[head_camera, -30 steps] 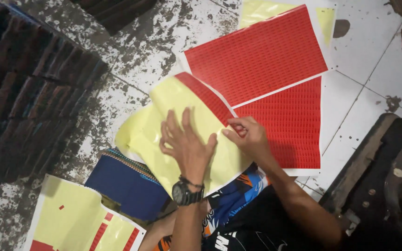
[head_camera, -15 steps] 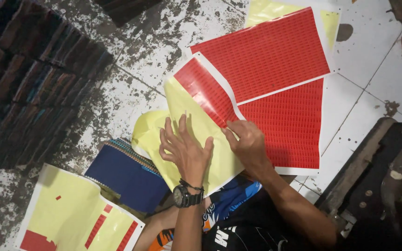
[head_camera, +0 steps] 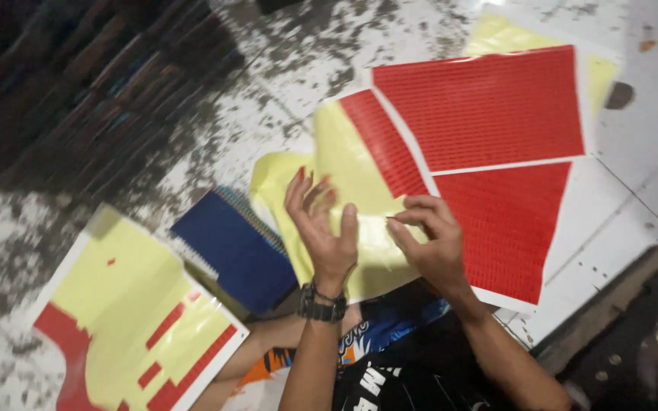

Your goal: The person sits on the floor and peels small red stickers from a red grid sheet. They then apply these stickers to the edges of a blue notebook, followed by a dark blue notebook, and finally a white notebook.

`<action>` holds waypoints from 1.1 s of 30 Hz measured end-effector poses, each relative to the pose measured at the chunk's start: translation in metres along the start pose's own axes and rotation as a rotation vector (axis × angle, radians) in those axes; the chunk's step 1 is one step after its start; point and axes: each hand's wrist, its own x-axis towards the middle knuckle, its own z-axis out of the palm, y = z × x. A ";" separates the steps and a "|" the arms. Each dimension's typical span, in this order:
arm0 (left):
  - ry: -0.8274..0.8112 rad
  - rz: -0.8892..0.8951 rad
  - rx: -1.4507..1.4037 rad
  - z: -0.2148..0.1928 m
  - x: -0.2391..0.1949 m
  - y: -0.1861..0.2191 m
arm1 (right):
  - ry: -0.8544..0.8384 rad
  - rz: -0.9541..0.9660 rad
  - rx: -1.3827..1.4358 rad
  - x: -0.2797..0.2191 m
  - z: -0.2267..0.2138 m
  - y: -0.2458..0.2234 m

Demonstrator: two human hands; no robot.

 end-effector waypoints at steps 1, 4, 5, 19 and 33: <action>0.028 0.002 0.015 0.003 0.002 0.004 | -0.028 -0.005 0.013 -0.004 -0.002 0.000; 0.163 -0.260 -0.681 0.005 0.011 0.012 | -0.107 -0.013 0.164 -0.009 0.003 -0.012; 0.200 -0.314 -0.762 0.004 0.014 0.013 | -0.163 -0.020 0.247 -0.008 0.008 -0.023; 0.392 -0.349 -0.790 -0.001 0.011 0.017 | -0.351 -0.243 0.027 0.002 0.014 -0.082; 0.241 -0.442 -0.714 0.012 0.004 0.010 | -0.265 0.042 0.046 0.001 -0.008 -0.034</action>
